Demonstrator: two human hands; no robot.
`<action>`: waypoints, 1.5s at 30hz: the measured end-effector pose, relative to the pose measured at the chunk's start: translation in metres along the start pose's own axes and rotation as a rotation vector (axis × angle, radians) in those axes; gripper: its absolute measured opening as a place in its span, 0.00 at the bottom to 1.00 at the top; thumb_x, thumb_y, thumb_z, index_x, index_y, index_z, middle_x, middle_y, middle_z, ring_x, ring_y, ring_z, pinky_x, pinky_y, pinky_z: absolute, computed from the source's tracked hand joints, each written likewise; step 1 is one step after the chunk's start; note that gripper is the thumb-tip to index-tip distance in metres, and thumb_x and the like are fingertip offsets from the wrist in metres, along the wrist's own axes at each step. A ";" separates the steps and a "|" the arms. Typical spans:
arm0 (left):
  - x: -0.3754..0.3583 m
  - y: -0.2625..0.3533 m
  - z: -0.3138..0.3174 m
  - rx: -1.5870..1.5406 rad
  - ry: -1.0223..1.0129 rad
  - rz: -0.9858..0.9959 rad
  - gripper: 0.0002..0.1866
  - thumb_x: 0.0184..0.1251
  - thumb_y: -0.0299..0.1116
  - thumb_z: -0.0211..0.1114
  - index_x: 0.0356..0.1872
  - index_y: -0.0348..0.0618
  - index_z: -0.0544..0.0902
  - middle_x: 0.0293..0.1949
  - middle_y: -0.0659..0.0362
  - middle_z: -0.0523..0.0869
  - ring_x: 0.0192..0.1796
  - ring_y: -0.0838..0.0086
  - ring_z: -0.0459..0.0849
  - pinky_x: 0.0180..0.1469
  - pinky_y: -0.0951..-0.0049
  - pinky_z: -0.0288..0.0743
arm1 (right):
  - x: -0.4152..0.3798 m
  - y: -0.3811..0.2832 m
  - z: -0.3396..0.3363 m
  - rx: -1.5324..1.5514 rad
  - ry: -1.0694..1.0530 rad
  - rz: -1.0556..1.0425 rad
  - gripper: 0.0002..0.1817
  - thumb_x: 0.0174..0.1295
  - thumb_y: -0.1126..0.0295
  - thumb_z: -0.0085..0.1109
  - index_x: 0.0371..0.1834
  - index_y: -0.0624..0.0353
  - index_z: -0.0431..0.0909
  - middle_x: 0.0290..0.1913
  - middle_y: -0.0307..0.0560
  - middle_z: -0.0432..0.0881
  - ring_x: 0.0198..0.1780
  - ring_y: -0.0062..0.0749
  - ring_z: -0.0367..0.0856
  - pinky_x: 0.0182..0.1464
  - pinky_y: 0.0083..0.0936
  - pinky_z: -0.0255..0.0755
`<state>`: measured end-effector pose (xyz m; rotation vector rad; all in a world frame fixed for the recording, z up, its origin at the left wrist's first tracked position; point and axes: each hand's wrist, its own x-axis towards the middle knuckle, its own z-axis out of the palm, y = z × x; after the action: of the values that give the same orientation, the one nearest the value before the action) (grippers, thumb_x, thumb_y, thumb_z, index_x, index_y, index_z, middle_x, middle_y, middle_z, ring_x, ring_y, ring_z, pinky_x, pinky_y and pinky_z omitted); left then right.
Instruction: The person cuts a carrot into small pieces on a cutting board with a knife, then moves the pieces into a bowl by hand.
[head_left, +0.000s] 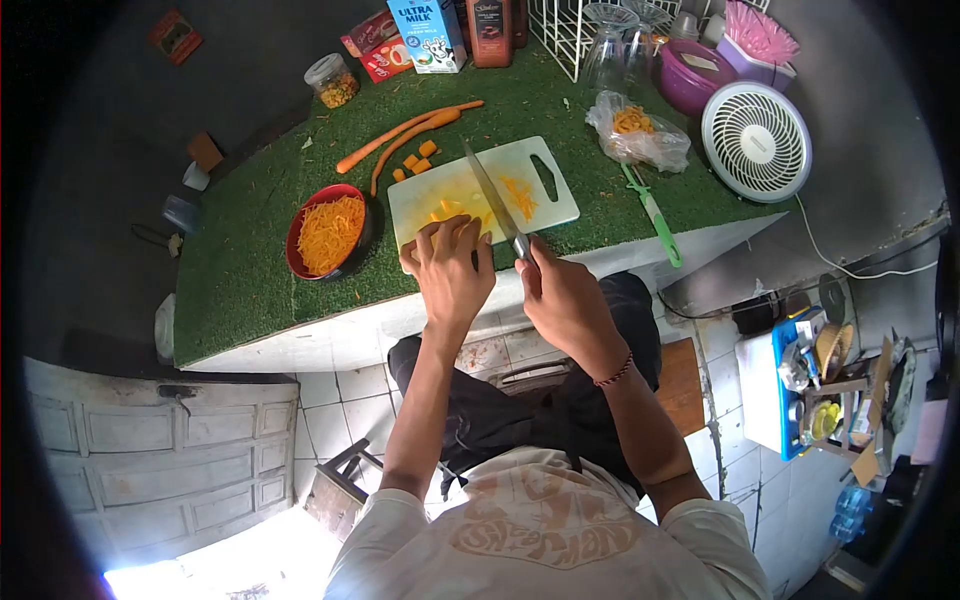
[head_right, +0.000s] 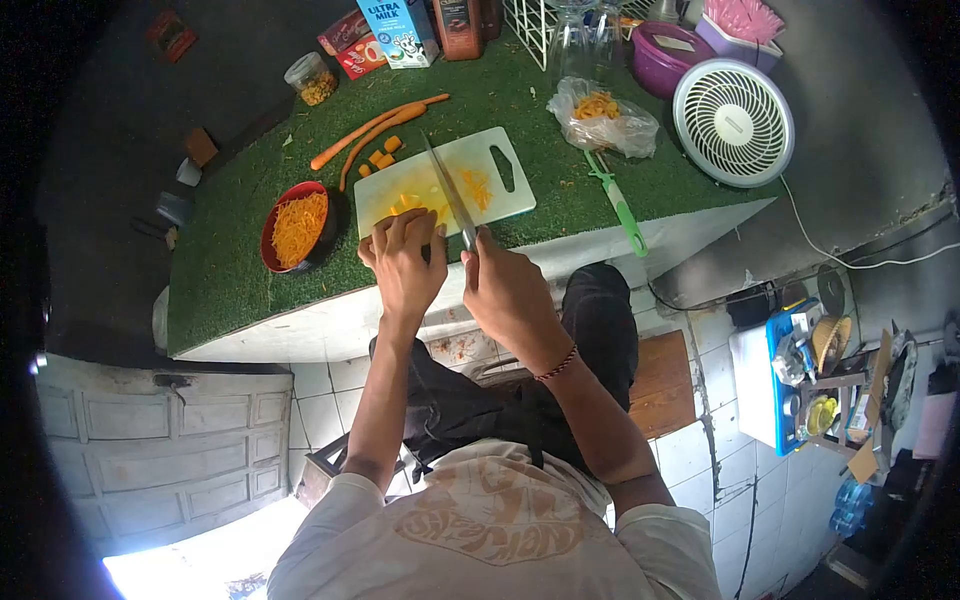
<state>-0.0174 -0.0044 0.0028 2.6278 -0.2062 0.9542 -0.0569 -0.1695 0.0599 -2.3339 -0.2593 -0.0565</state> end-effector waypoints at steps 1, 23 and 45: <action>0.000 0.000 0.000 -0.009 0.002 0.018 0.08 0.68 0.36 0.69 0.45 0.51 0.92 0.51 0.67 0.89 0.60 0.65 0.80 0.66 0.47 0.58 | 0.002 0.002 0.005 -0.008 0.017 -0.002 0.17 0.77 0.66 0.55 0.58 0.69 0.76 0.27 0.62 0.85 0.31 0.60 0.88 0.35 0.51 0.81; 0.003 -0.016 0.002 -0.069 -0.050 0.205 0.13 0.62 0.31 0.70 0.49 0.49 0.90 0.53 0.72 0.89 0.59 0.73 0.82 0.66 0.45 0.58 | 0.023 0.005 -0.004 -0.114 -0.039 -0.072 0.21 0.75 0.66 0.58 0.65 0.69 0.77 0.27 0.62 0.85 0.31 0.54 0.89 0.33 0.45 0.81; 0.006 -0.010 -0.001 -0.103 -0.034 0.156 0.10 0.62 0.30 0.69 0.44 0.51 0.89 0.51 0.71 0.89 0.56 0.73 0.83 0.64 0.45 0.58 | 0.018 -0.002 0.012 -0.309 0.075 -0.096 0.18 0.76 0.64 0.56 0.61 0.64 0.77 0.24 0.57 0.85 0.27 0.52 0.88 0.30 0.46 0.81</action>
<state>-0.0107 0.0056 0.0050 2.5639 -0.4628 0.9217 -0.0399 -0.1564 0.0556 -2.6173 -0.3450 -0.2464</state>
